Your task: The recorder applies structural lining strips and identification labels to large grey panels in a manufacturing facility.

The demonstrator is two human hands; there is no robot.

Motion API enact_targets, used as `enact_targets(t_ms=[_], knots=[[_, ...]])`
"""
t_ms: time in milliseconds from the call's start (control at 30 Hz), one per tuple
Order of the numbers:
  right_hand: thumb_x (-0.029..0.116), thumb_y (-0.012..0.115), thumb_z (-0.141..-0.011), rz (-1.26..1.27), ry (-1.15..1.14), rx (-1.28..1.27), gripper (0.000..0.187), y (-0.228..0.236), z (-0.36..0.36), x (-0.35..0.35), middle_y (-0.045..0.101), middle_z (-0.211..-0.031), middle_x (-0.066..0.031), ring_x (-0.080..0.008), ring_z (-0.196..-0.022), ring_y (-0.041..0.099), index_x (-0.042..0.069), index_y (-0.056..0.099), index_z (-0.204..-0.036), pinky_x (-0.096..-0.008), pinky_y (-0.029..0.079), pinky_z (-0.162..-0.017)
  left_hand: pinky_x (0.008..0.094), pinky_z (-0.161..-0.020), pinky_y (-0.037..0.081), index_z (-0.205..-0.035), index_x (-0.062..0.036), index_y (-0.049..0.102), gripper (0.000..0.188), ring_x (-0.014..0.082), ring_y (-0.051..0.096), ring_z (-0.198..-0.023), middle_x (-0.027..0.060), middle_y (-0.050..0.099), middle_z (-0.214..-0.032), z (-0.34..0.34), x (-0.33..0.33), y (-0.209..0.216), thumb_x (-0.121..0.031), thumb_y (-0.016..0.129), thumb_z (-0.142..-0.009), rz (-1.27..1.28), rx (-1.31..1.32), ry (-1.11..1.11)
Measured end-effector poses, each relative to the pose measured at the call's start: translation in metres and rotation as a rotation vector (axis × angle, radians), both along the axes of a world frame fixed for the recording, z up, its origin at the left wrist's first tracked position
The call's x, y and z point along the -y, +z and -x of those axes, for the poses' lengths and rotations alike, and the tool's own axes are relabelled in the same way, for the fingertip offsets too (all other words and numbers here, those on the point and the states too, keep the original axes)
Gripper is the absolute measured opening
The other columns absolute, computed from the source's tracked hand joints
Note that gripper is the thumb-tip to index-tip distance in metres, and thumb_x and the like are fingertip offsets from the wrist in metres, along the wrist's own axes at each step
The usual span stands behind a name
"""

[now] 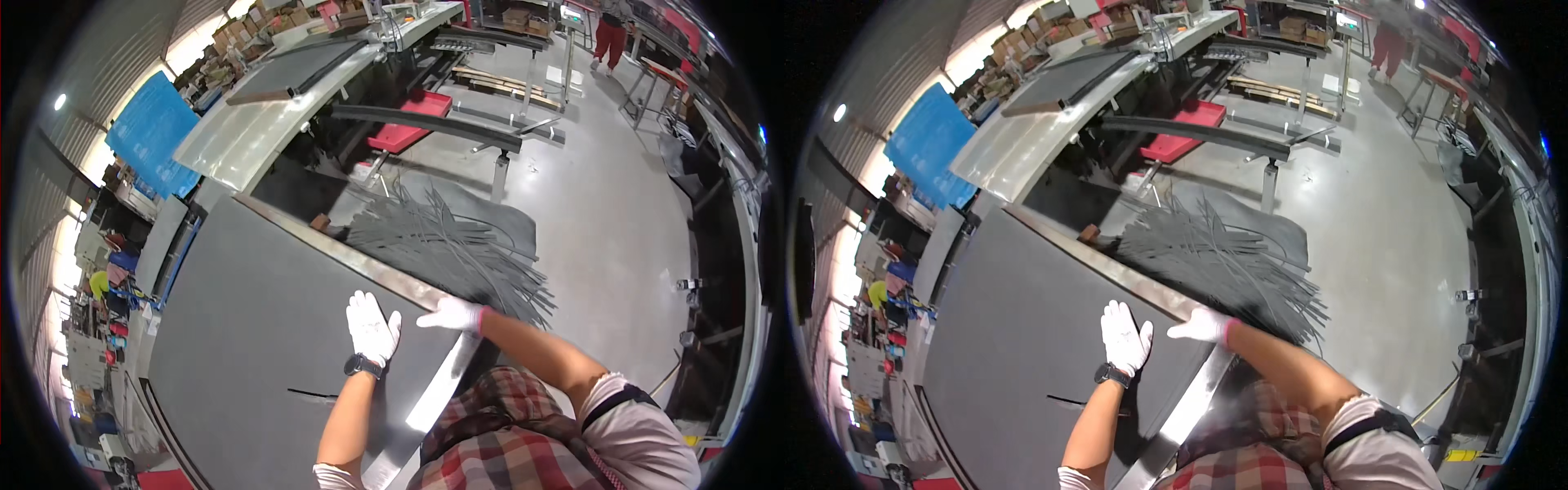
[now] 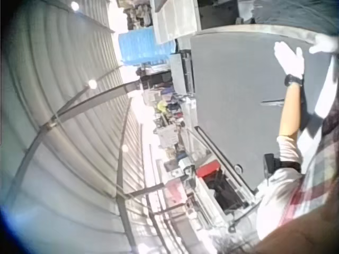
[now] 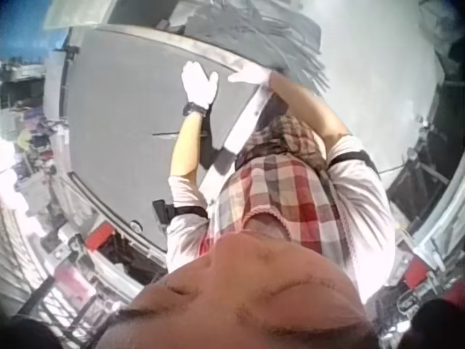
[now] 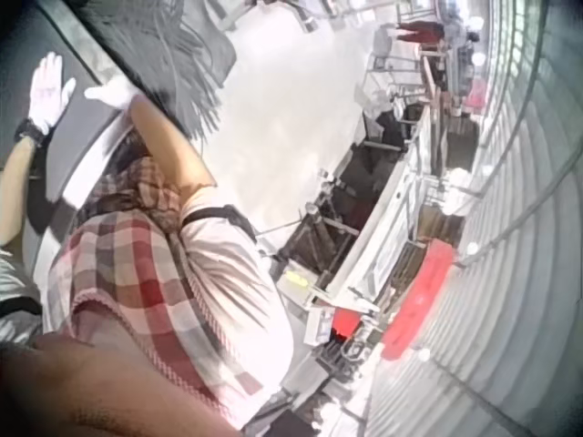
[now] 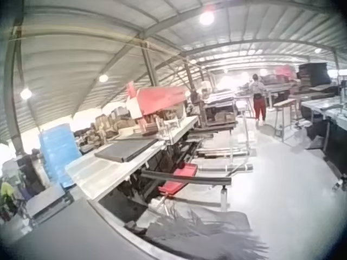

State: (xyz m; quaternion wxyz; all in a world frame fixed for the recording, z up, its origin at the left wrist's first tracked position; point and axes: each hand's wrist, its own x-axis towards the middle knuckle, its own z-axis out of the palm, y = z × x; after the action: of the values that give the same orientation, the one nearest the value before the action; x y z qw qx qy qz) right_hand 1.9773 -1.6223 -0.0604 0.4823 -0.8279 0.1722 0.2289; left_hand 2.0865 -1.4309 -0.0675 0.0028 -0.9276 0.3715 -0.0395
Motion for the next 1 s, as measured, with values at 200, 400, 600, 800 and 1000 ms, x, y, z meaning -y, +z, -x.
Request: enact_targets(t_ms=[200, 400, 600, 800, 1000], knots=[[0.039, 0.062, -0.082, -0.505, 0.067, 0.013, 0.048, 0.015, 0.017, 0.022, 0.057, -0.123, -0.0116, -0.0181, -0.115, 0.050, 0.006, 0.062, -0.117, -0.0296, 0.039, -0.093, 0.0456, -0.112, 0.013, -0.136, 0.0090, 0.032, 0.074, 0.0406, 0.023, -0.135, 0.0278, 0.027, -0.144, 0.002, -0.007, -0.010, -0.048, 0.040, -0.090, 0.046, 0.005, 0.028], [0.047, 0.059, -0.085, -0.499, 0.000, -0.395, 0.065, 0.016, 0.164, 0.095, 0.048, -0.135, -0.0106, -0.0212, -0.121, 0.046, 0.005, 0.047, -0.132, -0.0349, 0.034, -0.103, 0.0451, -0.113, 0.011, -0.139, 0.0056, 0.029, 0.073, 0.0383, 0.020, -0.137, 0.0256, 0.024, -0.146, 0.006, -0.004, 0.000, -0.048, 0.037, -0.091, -0.055, -0.019, 0.064], [0.041, 0.061, -0.084, 0.486, -0.125, -1.160, 0.048, 0.001, 0.514, 0.281, 0.062, -0.109, -0.0040, -0.0169, -0.104, 0.053, 0.010, 0.058, -0.120, -0.0328, 0.038, -0.094, 0.0461, -0.113, 0.010, -0.139, 0.0063, 0.030, 0.073, 0.0396, 0.021, -0.136, 0.0262, 0.024, -0.146, 0.006, -0.006, -0.002, -0.048, 0.039, -0.090, -0.038, 0.006, 0.044], [0.041, 0.057, -0.086, 0.344, -0.464, -0.980, 0.039, -0.047, 0.535, 0.332, 0.062, -0.091, -0.0028, -0.0158, -0.082, 0.056, 0.011, 0.062, -0.111, -0.0323, 0.043, -0.078, 0.0469, -0.112, 0.012, -0.138, 0.0073, 0.030, 0.074, 0.0409, 0.022, -0.135, 0.0275, 0.025, -0.145, 0.005, -0.007, -0.001, -0.046, 0.043, -0.089, -0.037, 0.021, 0.045], [0.056, 0.057, -0.082, -0.501, -0.762, -0.347, 0.060, -0.081, 0.152, 0.208, 0.062, -0.094, -0.0069, -0.0178, -0.074, 0.060, 0.009, 0.055, -0.119, -0.0312, 0.047, -0.061, 0.0473, -0.111, 0.016, -0.135, 0.0100, 0.030, 0.075, 0.0433, 0.025, -0.133, 0.0304, 0.027, -0.142, 0.007, 0.001, 0.011, -0.042, 0.051, -0.086, 0.010, -0.074, 0.036]])
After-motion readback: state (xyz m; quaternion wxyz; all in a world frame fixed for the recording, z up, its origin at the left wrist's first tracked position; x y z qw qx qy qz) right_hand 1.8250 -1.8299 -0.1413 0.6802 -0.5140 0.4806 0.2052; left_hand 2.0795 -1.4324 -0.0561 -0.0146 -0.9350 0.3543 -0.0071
